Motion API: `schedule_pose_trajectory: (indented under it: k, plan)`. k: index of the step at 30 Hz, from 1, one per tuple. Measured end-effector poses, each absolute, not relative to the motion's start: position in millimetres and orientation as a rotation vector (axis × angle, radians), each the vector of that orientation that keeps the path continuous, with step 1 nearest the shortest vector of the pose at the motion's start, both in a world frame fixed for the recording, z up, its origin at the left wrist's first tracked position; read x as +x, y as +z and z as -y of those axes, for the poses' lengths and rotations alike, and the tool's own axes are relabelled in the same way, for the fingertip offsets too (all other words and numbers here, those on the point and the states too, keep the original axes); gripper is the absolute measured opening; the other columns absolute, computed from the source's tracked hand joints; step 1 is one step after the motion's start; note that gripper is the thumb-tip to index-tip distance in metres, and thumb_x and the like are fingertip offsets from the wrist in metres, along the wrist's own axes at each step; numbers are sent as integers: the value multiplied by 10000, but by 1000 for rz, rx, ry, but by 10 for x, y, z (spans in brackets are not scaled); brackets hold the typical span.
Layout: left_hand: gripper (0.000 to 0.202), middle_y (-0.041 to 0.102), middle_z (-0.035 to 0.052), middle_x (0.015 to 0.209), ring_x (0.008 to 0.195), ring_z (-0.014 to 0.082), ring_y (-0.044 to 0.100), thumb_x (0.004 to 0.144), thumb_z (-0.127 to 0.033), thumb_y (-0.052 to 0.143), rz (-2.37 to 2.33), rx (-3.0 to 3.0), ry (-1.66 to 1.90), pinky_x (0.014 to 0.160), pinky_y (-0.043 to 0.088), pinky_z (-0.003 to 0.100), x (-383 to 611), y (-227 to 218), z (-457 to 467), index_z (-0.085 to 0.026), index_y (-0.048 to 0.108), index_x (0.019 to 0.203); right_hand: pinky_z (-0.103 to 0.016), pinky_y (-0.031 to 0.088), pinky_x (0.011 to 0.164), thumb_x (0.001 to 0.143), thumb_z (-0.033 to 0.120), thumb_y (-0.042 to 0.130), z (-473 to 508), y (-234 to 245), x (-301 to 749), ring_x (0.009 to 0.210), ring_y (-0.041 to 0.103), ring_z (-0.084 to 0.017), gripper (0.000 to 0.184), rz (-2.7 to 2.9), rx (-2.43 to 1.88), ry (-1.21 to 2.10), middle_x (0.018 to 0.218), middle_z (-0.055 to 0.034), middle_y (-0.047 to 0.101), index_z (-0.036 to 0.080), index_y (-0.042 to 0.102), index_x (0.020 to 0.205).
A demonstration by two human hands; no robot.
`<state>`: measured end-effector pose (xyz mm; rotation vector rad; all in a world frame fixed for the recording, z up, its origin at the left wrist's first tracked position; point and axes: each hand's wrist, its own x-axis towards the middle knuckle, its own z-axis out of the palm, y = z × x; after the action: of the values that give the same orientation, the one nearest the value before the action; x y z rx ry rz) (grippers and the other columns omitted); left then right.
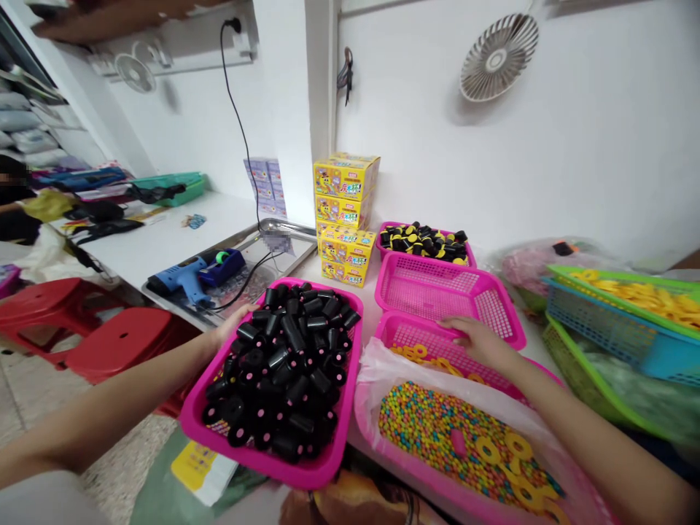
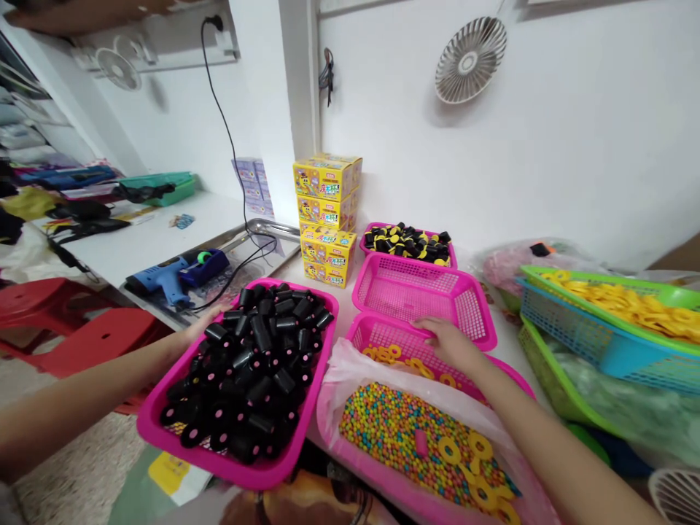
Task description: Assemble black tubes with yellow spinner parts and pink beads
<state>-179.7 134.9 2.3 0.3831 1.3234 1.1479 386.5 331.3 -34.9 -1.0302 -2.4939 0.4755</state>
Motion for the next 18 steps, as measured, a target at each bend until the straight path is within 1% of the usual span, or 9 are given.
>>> schedule_pose_trajectory:
  k: [4,6,10,14,18]
  plan:
    - [345,704,83,1173,993,227,713,1017,-409,667,-1391,340,1004,855,637,409,-1823,111,-1581,-140,667,1232,-506,614,1042,703,32,591,-3275,-382,3872,1157,764,-324,513,2461,-1062,460,1209,-104,810,245,819,1110]
    - [345,695,87,1209,1014,231,709,1014,-384,677,-1429,365,1031,861,637,410,-1824,130,-1671,-146,657,1264,-494,611,1048,707,36,609,-3264,-403,3874,1153,767,-315,509,2447,-1071,458,1203,-104,811,249,819,1119]
    - [333,690,91,1219,1010,221,706,1012,-361,682,-1498,419,1117,849,638,396,-1819,106,-1778,-148,653,1268,-481,613,1047,716,47,608,-3257,-447,3871,1142,772,-306,503,2430,-1077,463,1180,-101,819,253,822,1122]
    - [318,692,96,1220,1009,212,707,1012,-343,684,-1514,447,1160,851,638,394,-1829,81,-1843,-148,655,1261,-461,635,1005,727,50,570,-3253,-471,3869,1123,778,-302,506,2431,-1075,484,1187,-106,816,242,822,1121]
    - [301,700,90,1190,976,201,710,1012,-336,685,-1503,448,1207,826,639,377,-1854,69,-1924,-144,661,1243,-465,640,980,746,72,595,-3234,-442,3870,1100,778,-307,504,2432,-1085,514,1189,-108,813,251,808,1167]
